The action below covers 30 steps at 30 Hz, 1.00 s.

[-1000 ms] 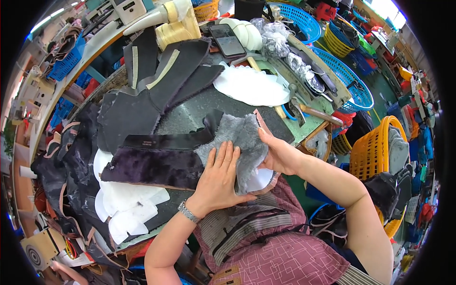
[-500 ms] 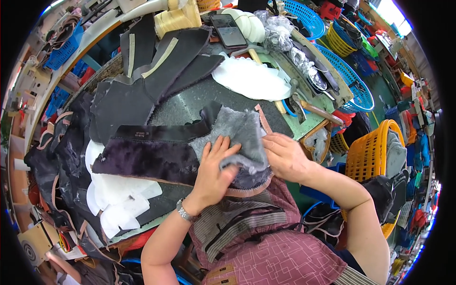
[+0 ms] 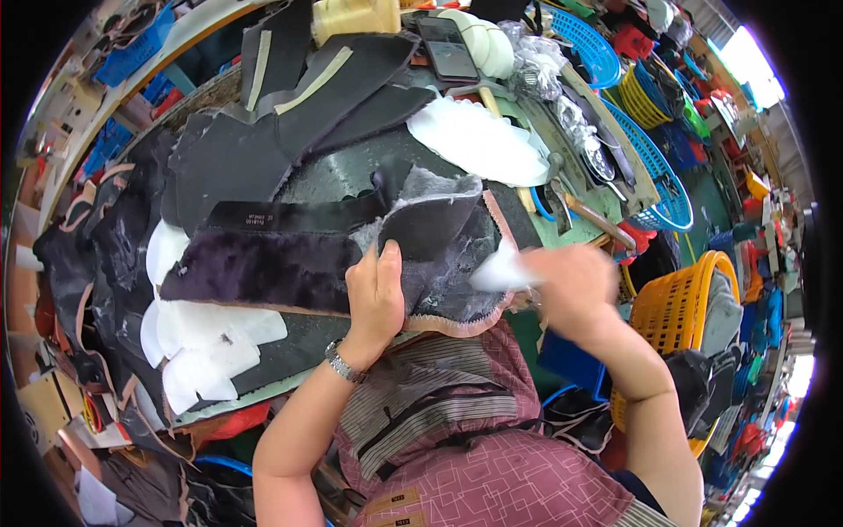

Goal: The recorder aligns and presses together leather and fabric components to assemble a shoe upper at a factory workbench.

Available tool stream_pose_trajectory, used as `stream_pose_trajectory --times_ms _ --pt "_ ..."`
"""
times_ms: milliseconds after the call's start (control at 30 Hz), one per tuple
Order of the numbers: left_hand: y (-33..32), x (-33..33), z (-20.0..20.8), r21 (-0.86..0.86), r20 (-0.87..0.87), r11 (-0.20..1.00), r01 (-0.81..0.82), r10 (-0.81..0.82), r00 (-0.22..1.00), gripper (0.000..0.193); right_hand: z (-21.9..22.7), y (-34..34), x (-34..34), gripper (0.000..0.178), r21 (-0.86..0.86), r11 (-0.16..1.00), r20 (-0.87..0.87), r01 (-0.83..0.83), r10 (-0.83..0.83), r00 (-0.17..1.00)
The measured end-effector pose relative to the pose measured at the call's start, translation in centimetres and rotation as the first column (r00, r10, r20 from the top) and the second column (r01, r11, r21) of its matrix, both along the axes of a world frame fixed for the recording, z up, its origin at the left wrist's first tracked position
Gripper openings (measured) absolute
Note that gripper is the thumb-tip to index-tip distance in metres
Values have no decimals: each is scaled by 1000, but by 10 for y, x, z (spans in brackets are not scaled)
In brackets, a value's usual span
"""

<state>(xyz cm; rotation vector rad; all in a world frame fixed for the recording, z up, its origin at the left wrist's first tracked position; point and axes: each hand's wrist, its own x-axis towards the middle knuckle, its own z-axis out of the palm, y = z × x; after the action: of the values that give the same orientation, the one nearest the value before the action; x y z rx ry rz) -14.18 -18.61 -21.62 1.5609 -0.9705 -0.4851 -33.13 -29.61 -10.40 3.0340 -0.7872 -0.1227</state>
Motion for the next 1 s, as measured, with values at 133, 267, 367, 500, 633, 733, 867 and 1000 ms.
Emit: stream_pose_trajectory --times_ms 133,267,367,500,633,733,867,1000 --pt "0 -11 19 -24 28 993 -113 114 993 52 4 -37 -36 17 883 441 467 -161 -792 393" --pt "-6 -11 14 -175 259 980 -94 138 956 55 -53 -54 -29 23 986 -142 -62 -83 -787 614" --pt "0 -7 15 -120 355 993 -4 47 934 33 -62 -60 -14 22 957 -245 -88 -157 -758 646" --pt "5 -8 26 138 109 990 -8 -7 994 21 -65 -68 -3 17 992 128 85 -6 -628 773" --pt "1 -16 33 138 103 990 -20 6 995 17 -74 -75 -7 14 910 413 225 39 -570 790" --pt "1 -16 34 155 112 987 -38 20 994 19 -72 -84 -13 6 988 -22 82 -154 -767 636" --pt "0 -15 34 187 100 982 -41 23 995 19 -69 -75 -12 11 958 -108 84 -266 -781 619" --pt "-2 -12 40 210 -42 978 -1 10 999 26 -75 -73 -7 12 991 108 131 -82 -608 783"
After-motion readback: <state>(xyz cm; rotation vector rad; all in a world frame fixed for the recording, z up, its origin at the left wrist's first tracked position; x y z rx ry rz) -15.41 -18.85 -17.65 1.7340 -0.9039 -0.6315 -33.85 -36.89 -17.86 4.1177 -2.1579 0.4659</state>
